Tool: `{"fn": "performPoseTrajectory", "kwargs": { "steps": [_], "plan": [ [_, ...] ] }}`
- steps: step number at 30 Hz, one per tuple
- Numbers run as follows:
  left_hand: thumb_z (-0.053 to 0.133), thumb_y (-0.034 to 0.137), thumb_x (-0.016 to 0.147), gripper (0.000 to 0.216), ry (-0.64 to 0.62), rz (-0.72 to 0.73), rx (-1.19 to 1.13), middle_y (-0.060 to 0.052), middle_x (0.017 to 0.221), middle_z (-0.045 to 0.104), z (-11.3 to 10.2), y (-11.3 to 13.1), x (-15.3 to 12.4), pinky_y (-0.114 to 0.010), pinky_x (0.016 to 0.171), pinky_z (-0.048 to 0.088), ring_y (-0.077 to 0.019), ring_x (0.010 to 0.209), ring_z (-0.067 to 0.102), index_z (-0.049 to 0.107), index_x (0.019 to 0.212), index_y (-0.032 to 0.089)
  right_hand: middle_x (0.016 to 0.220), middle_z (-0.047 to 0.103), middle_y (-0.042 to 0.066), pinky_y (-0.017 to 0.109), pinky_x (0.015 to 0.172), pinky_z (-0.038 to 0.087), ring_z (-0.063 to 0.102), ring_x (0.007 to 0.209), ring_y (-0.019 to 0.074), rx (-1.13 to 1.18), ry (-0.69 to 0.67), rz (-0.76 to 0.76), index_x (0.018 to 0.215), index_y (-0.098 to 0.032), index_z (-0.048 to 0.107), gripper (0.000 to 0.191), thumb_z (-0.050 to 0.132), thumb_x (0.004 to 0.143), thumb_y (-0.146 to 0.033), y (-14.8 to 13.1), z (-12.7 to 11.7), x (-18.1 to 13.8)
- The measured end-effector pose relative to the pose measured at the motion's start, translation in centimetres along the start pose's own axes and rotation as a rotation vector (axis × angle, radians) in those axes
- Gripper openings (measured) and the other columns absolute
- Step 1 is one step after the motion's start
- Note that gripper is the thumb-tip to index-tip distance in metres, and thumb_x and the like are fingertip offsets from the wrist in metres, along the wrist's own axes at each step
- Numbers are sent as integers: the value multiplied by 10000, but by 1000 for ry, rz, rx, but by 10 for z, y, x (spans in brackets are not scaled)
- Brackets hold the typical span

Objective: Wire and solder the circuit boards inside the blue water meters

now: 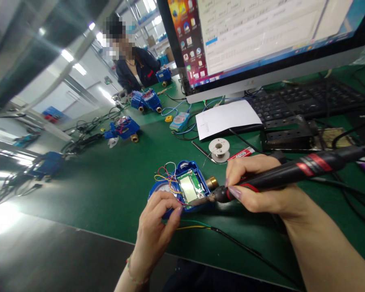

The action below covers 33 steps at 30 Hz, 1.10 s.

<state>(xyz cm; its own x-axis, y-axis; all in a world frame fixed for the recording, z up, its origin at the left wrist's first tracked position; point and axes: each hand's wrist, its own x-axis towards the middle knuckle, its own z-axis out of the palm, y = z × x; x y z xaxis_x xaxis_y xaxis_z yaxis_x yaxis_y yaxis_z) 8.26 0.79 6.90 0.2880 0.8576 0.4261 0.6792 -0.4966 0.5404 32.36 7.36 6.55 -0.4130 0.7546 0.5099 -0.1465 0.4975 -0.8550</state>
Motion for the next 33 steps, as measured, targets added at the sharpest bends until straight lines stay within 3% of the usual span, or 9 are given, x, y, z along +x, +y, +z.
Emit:
{"fn": "performPoseTrajectory", "kwargs": {
  "steps": [7, 13, 33],
  "plan": [
    [531, 108, 839, 70, 8, 4, -10, -49, 808, 588, 0, 0, 0, -280, 708, 425, -153, 790, 550, 579, 802, 142, 642, 565, -4, 277, 530, 430, 536, 587, 136, -60, 105, -48, 730, -211, 600, 40, 607, 767, -195, 1, -7, -6],
    [527, 116, 842, 72, 2, -14, -20, -50, 815, 583, 0, 0, -1, -280, 703, 420, -159, 794, 550, 579, 803, 147, 620, 557, -9, 272, 463, 402, 512, 518, 130, 11, 49, -27, 745, -207, 596, 38, 607, 753, -172, 2, -3, -6],
    [515, 115, 850, 77, -3, -25, -18, -49, 831, 579, 1, 0, -3, -286, 711, 424, -162, 804, 546, 569, 814, 156, 622, 553, -16, 251, 450, 370, 498, 516, 112, 12, -15, -10, 723, -203, 585, 49, 605, 761, -178, 0, -1, -3]
  ]
}}
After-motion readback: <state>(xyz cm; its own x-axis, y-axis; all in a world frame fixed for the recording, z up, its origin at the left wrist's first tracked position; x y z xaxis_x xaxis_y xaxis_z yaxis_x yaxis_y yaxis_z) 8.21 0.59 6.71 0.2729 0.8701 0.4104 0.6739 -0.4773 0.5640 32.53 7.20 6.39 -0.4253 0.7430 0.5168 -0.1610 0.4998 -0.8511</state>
